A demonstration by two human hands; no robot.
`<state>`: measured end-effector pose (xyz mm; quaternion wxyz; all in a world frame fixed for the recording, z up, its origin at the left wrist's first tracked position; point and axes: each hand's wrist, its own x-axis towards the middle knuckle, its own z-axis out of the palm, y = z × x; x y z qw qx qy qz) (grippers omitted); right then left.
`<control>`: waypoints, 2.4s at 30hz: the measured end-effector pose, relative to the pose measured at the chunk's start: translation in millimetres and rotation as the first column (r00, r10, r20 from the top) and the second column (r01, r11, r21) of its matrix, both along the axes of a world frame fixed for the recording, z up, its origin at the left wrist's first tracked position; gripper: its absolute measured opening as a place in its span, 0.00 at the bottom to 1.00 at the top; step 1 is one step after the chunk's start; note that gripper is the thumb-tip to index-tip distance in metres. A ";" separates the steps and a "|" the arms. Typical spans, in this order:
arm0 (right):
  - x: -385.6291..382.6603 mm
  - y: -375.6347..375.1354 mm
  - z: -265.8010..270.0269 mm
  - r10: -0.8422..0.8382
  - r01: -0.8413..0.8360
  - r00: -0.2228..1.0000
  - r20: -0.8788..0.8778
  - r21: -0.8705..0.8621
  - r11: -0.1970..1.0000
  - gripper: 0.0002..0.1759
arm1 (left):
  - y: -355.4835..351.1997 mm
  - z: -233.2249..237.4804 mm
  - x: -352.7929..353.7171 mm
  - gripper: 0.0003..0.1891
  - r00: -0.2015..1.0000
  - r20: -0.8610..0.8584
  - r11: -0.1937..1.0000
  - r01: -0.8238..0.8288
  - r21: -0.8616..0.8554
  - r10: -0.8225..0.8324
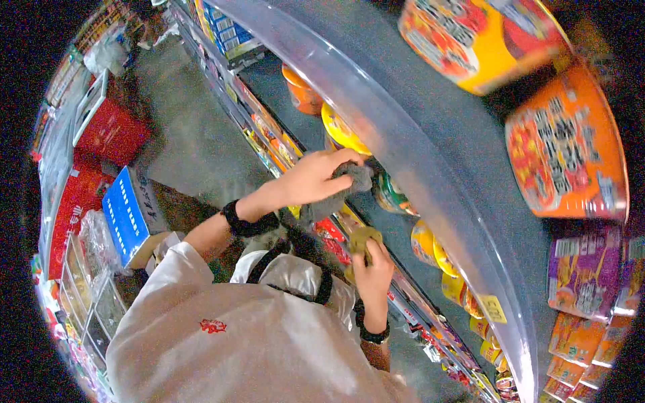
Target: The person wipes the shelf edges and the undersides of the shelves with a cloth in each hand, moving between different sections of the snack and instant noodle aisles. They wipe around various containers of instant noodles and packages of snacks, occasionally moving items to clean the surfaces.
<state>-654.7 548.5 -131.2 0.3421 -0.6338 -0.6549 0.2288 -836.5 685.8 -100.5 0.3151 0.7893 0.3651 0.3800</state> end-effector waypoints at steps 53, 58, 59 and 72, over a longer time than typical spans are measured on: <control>-310.2 433.9 4.4 0.065 0.204 0.851 0.521 -0.442 0.873 0.31 | 48.8 -75.2 -287.9 0.27 0.895 0.084 0.769 -0.324 -0.552 0.437; -330.6 390.4 10.8 0.464 -0.057 0.655 0.596 -0.573 0.818 0.30 | 44.7 -91.7 -296.8 0.21 0.867 0.122 0.776 -0.359 -0.518 0.483; -334.1 372.7 14.4 0.499 -0.106 0.627 0.599 -0.569 0.816 0.29 | 45.8 -91.2 -297.2 0.18 0.850 0.177 0.738 -0.305 -0.602 0.496; -283.8 326.3 19.6 0.581 -0.398 0.692 0.428 -0.446 0.802 0.24 | 64.6 -51.3 -297.4 0.15 0.832 0.255 0.804 -0.323 -0.499 0.492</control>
